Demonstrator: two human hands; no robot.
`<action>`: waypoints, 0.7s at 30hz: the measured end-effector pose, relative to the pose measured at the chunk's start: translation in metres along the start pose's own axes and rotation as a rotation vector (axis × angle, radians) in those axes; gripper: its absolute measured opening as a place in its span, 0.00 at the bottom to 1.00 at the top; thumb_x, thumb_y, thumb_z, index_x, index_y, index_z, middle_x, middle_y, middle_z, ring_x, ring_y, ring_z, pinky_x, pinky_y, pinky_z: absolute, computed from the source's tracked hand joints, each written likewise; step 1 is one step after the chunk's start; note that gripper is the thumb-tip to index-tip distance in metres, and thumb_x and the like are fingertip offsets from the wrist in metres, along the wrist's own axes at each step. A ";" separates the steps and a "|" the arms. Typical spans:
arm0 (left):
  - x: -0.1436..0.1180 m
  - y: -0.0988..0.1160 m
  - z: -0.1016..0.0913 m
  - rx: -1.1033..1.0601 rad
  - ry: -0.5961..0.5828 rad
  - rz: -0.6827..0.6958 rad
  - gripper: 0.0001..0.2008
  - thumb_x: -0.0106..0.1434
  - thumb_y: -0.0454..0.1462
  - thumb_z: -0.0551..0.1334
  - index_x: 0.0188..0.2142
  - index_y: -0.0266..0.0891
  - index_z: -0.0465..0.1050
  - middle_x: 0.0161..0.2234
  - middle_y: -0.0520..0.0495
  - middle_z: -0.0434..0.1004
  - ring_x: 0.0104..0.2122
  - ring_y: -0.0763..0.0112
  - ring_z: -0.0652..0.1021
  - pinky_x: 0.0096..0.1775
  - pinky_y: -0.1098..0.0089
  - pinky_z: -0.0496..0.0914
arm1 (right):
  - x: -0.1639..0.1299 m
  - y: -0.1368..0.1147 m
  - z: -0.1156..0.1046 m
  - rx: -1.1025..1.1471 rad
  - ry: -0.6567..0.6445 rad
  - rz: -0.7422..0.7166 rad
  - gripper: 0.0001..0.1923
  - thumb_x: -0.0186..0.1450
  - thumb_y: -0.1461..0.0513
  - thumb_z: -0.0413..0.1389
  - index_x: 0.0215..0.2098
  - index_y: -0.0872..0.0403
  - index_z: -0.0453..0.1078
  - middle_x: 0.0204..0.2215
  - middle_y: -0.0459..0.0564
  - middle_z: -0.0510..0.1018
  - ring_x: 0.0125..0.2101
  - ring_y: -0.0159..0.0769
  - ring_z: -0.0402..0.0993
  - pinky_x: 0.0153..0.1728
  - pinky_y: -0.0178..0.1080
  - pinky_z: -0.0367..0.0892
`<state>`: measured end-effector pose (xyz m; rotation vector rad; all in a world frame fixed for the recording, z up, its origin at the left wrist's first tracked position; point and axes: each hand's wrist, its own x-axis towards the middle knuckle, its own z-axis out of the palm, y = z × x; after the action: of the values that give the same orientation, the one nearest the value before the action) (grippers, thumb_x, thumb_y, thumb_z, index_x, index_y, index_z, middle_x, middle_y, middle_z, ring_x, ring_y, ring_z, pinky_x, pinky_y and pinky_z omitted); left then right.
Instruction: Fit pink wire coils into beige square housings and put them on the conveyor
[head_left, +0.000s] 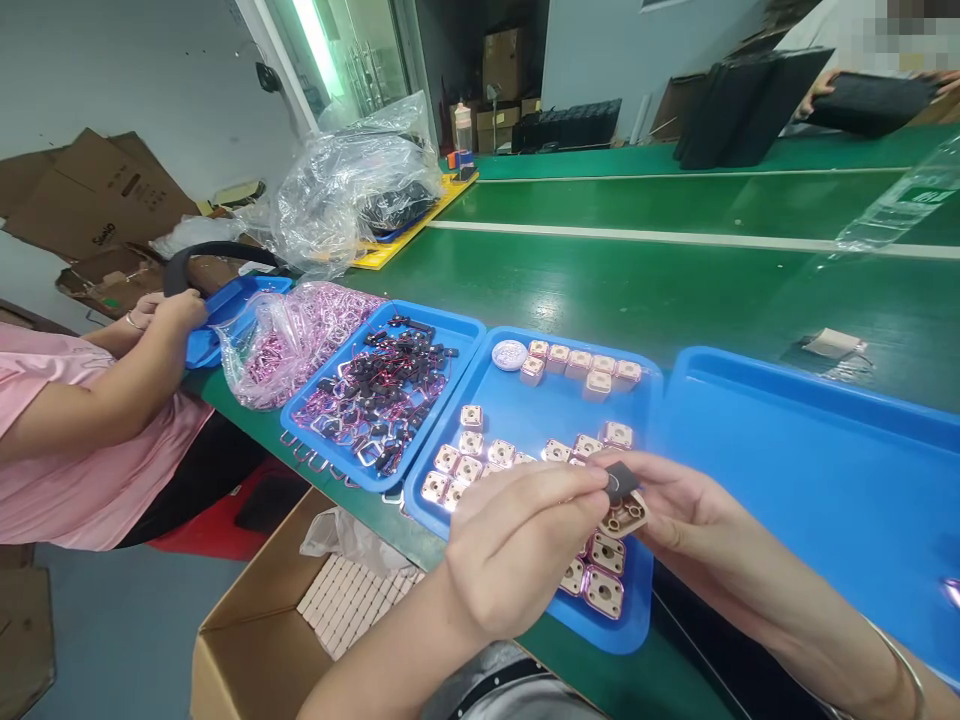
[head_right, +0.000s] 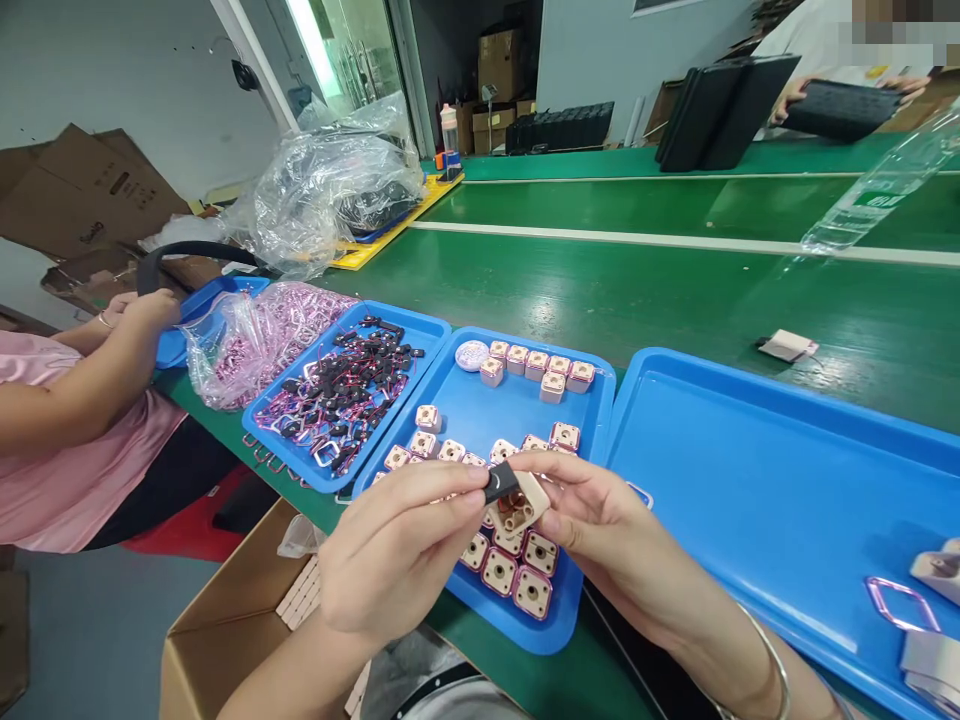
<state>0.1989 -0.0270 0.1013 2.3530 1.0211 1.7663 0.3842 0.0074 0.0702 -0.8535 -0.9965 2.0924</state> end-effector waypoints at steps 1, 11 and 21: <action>0.000 -0.001 0.000 -0.001 0.002 0.023 0.08 0.59 0.24 0.63 0.39 0.27 0.73 0.39 0.38 0.80 0.43 0.69 0.79 0.46 0.71 0.76 | 0.000 0.000 0.000 0.005 -0.005 0.003 0.18 0.56 0.58 0.67 0.45 0.46 0.75 0.43 0.51 0.81 0.44 0.44 0.76 0.48 0.44 0.68; 0.002 -0.002 0.003 -0.069 0.017 -0.013 0.05 0.58 0.24 0.65 0.35 0.29 0.73 0.37 0.39 0.80 0.40 0.70 0.80 0.42 0.72 0.77 | -0.001 0.003 0.005 0.019 -0.045 0.016 0.19 0.54 0.56 0.68 0.44 0.47 0.76 0.40 0.51 0.81 0.43 0.45 0.76 0.48 0.46 0.67; -0.001 -0.001 -0.001 -0.077 -0.053 0.006 0.05 0.57 0.24 0.64 0.35 0.28 0.73 0.37 0.41 0.80 0.40 0.71 0.80 0.45 0.75 0.76 | -0.002 0.004 0.003 -0.009 -0.083 0.041 0.20 0.52 0.51 0.68 0.42 0.46 0.78 0.37 0.51 0.82 0.39 0.45 0.77 0.44 0.44 0.69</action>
<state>0.1977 -0.0269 0.1007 2.3459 0.9235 1.7028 0.3817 0.0028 0.0688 -0.8038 -1.0408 2.1746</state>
